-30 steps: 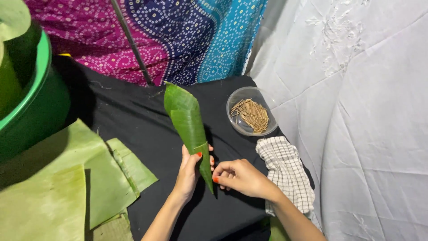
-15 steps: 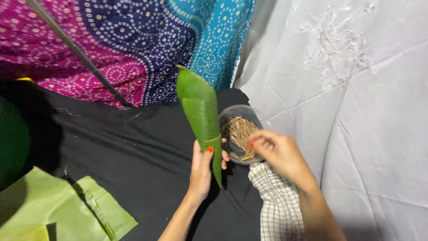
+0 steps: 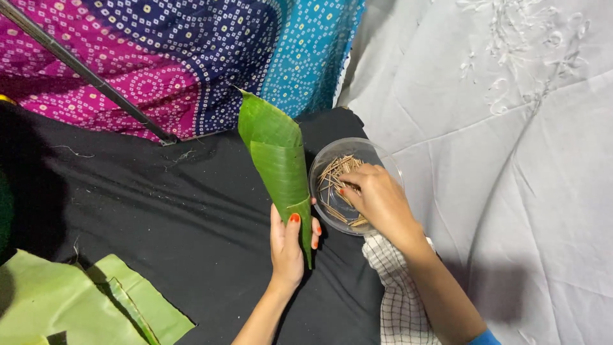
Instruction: Wiping banana leaves with a cloth, folding them into conical shapes, and securing them with small wooden sticks.
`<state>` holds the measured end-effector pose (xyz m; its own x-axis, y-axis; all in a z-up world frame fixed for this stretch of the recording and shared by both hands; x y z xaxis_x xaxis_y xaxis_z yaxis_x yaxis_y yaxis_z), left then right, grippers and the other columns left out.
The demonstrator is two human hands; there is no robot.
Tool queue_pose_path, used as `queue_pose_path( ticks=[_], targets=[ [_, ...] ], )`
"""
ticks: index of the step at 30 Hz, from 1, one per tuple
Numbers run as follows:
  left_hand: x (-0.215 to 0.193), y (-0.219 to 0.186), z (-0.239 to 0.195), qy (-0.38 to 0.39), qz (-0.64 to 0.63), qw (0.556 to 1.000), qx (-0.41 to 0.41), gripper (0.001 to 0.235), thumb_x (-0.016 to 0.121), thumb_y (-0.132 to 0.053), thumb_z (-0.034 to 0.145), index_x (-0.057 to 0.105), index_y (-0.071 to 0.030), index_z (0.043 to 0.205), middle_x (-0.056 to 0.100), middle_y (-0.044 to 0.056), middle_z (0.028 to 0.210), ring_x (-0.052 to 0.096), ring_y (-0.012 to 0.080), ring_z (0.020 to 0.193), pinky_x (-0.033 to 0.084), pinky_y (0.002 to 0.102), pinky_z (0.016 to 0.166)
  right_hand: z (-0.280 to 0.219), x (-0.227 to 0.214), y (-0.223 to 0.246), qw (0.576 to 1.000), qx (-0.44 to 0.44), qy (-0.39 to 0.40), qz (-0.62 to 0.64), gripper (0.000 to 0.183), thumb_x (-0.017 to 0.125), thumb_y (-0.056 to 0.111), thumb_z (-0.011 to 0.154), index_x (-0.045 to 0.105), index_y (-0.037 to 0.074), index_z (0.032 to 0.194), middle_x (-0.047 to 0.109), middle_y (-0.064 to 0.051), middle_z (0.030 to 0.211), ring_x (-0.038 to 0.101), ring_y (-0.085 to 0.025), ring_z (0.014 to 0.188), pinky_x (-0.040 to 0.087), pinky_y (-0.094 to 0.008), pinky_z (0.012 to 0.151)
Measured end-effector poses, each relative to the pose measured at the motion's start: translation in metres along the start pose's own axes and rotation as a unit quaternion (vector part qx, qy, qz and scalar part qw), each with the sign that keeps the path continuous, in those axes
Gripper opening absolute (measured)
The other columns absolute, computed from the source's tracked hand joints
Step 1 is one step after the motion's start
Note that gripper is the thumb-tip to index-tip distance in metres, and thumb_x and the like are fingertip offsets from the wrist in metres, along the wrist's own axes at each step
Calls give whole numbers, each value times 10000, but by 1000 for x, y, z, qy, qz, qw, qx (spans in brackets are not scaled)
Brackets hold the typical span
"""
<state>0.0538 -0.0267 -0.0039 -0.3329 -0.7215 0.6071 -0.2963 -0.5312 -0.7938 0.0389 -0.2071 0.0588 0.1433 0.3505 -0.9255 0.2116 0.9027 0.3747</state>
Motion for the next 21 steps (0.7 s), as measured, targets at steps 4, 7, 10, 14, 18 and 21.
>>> queue_pose_path(
  ticks=[4,7,10,14,18,21],
  targets=[
    [1,-1,0,5,-5,1000,4,458,398,-123,1024,342,-50,1473,571,178,1333,587,159,767,497,258,568,-2,9,-7,999,15,13,-27,74,740,141,792,727,127,863,691,-31,965,639,-265,922,540,-395,770],
    [1,-1,0,7,2,1000,8,474,397,-131,1032,320,-53,1493,572,180,1339,587,160,773,497,260,575,-6,-4,-6,993,32,-93,-62,47,669,87,843,661,97,888,651,-87,900,637,-310,857,533,-424,704],
    [1,-1,0,3,5,1000,7,469,403,-147,1031,327,-56,1485,569,179,1345,589,163,781,499,262,578,-6,-14,-1,990,25,-130,-45,107,687,63,843,692,121,933,644,-61,886,630,-286,848,529,-399,704],
    [1,-1,-1,-1,7,1000,-1,464,391,-137,1032,327,-60,1485,579,178,1338,589,160,774,498,260,575,-2,1,5,998,-43,-18,32,85,775,124,772,769,101,853,694,-25,835,643,-240,832,526,-356,729],
    [1,-2,0,-2,12,1000,-3,453,384,-137,1030,330,-58,1473,576,175,1338,587,161,770,499,265,577,-3,8,2,999,-42,9,-20,40,783,132,764,759,101,773,678,-22,840,638,-249,837,532,-377,709],
    [1,0,4,-7,55,997,51,465,353,-260,1056,333,-53,1472,600,195,1165,580,176,643,498,260,430,0,19,-7,995,-16,51,-85,102,788,255,807,744,190,742,674,-16,754,667,-234,853,562,-344,717]
  ],
)
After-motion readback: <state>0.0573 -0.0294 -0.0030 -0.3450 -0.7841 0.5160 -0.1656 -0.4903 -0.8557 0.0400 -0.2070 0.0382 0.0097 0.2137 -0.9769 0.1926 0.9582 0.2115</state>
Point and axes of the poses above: each hand's wrist, its own z-axis towards the middle knuckle, its own x-axis out of the palm, y = z × x, the point moved 6 cm from there along z, towards the middle knuckle
